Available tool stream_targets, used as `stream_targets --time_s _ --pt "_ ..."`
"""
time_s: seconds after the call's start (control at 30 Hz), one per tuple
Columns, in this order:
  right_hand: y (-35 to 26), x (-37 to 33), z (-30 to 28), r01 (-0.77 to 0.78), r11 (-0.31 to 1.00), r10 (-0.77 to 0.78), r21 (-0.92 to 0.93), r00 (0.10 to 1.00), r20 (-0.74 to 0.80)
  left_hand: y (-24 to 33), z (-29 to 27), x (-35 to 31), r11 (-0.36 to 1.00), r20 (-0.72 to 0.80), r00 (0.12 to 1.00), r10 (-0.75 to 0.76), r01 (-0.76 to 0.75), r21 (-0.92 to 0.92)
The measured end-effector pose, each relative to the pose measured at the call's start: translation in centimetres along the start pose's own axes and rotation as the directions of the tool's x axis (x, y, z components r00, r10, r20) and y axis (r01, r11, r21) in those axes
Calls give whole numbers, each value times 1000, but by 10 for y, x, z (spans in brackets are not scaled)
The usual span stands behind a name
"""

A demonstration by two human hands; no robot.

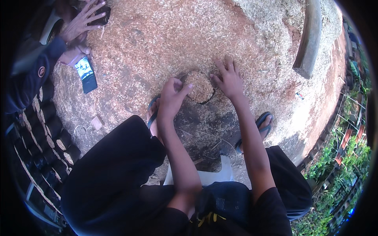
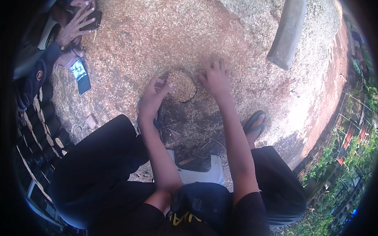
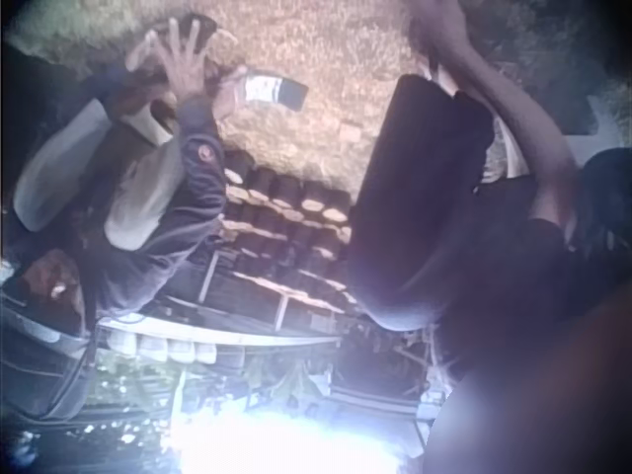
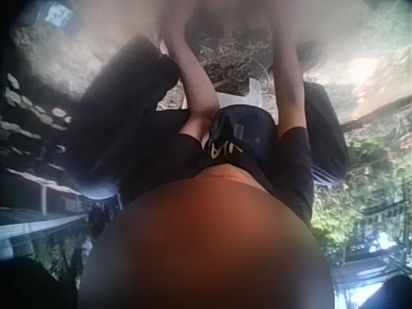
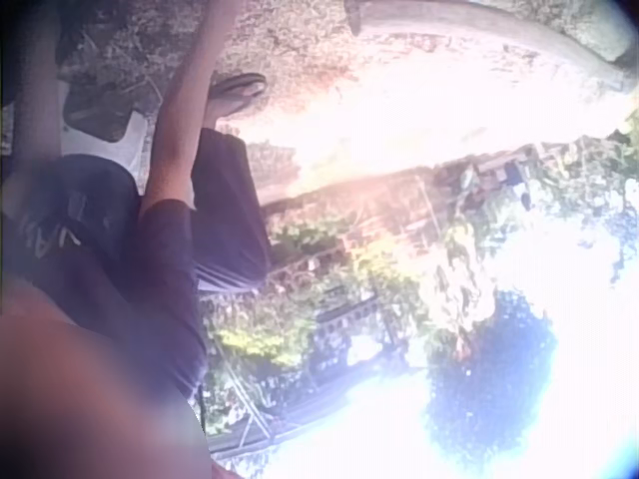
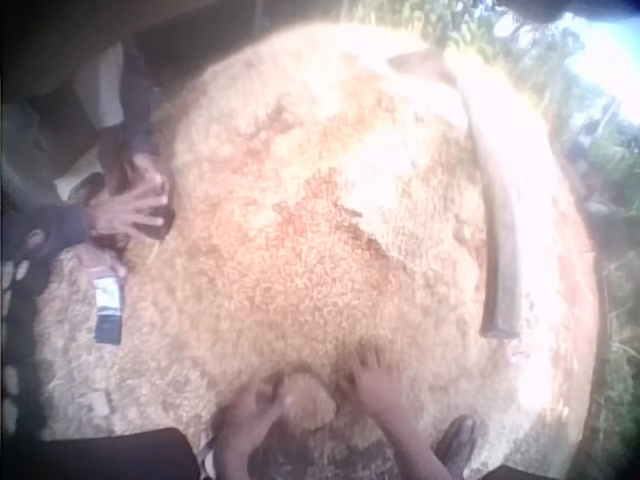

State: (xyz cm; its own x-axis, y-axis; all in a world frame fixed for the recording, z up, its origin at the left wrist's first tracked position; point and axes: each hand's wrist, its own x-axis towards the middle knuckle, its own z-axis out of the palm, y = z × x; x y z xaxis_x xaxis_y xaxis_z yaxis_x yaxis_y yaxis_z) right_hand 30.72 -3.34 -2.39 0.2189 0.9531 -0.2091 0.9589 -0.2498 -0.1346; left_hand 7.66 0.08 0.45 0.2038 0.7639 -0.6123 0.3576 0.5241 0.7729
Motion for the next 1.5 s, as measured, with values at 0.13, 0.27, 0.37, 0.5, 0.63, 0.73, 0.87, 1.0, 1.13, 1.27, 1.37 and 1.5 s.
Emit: stream_targets --time_s 0.13,0.27,0.37,0.5,0.63,0.73,0.87,1.0,1.13,1.27,1.37,1.5 --pt "5 -5 10 72 997 -72 26 997 -11 4 1 -2 1000 -7 1000 21 -21 -12" --pt "32 -20 20 110 993 -107 47 992 -60 17 3 -6 993 -98 990 98 -91 72" --pt "53 -31 16 24 974 8 223 990 -141 38 13 -14 933 -105 953 286 -251 258" --pt "81 -39 -8 -397 472 500 787 856 132 65 51 -27 733 36 884 466 -409 543" --pt "100 -55 -40 -293 -204 530 934 769 357 70 73 -21 724 158 951 266 -305 618" --pt "106 -69 -56 -195 -473 475 859 765 435 67 80 -10 655 166 971 172 -239 717" --pt "107 -83 -55 -108 -663 441 741 743 503 69 89 -1 562 149 981 125 -194 804" --pt "106 -96 -49 -46 -767 328 640 829 453 68 92 -6 532 173 968 179 -244 811" --pt "104 -107 -58 -73 -749 303 659 846 438 71 89 -15 555 170 952 253 -287 781" --pt "96 -116 -71 -71 -709 327 702 849 416 89 80 -31 692 164 935 313 -344 635" --pt "87 -120 -79 -66 -708 362 704 821 441 112 62 -52 746 133 915 380 -389 541" --pt "71 -123 -92 -81 -692 381 717 802 459 139 18 -86 818 42 890 455 -436 376"
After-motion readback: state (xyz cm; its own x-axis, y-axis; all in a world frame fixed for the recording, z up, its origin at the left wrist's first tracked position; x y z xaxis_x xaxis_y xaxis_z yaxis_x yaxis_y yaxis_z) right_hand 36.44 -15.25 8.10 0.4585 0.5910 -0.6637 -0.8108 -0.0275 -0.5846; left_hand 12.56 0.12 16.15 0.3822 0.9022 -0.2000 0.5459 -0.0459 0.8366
